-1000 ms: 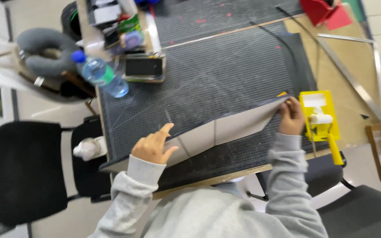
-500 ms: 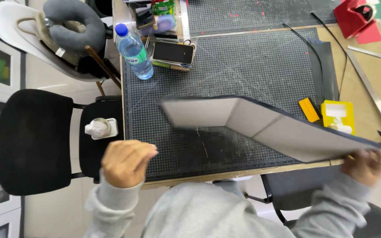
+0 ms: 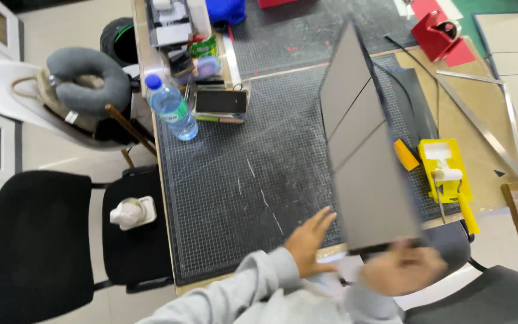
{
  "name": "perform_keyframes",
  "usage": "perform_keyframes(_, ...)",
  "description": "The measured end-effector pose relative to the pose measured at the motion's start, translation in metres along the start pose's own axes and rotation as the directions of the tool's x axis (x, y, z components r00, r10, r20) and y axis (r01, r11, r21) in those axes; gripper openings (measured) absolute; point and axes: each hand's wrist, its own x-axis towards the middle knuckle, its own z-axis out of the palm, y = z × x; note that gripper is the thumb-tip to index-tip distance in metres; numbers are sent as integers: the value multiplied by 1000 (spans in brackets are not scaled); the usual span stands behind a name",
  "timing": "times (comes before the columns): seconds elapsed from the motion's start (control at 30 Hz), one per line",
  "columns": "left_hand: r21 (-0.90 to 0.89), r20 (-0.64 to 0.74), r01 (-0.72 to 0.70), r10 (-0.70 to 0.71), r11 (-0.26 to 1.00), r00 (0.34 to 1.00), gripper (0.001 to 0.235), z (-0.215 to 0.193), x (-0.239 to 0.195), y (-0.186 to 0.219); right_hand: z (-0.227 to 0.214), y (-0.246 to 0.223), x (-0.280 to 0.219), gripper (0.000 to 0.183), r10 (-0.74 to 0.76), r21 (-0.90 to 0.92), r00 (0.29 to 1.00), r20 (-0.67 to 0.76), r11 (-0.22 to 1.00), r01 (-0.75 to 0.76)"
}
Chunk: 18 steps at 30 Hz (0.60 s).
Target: Applying glue to the edges of a cardboard structure and attaching a black covering material to create a finished surface.
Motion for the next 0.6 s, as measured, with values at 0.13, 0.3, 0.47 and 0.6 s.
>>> perform_keyframes(0.13, -78, -266, -62, 39, 995, 963, 74, 54, 5, -16, -34, -85, -62, 27, 296, 462, 874, 386, 758, -461)
perform_keyframes(0.3, -198, -198, 267, -305, 943, 932, 77, 4, -26, -58, -25, -124, -105, 31, 59, 797, 875, 481, 388, -464)
perform_keyframes(0.47, -150, -385, 79, -132, 985, 913, 44, -67, -65, -89, -1, -95, -103, 52, -348, 833, 791, 503, 438, -337)
perform_keyframes(0.6, -373, -312, 247, -372, 894, 874, 35, -116, -104, -128, 44, -80, -74, 37, -387, 779, 795, 466, 605, -162)
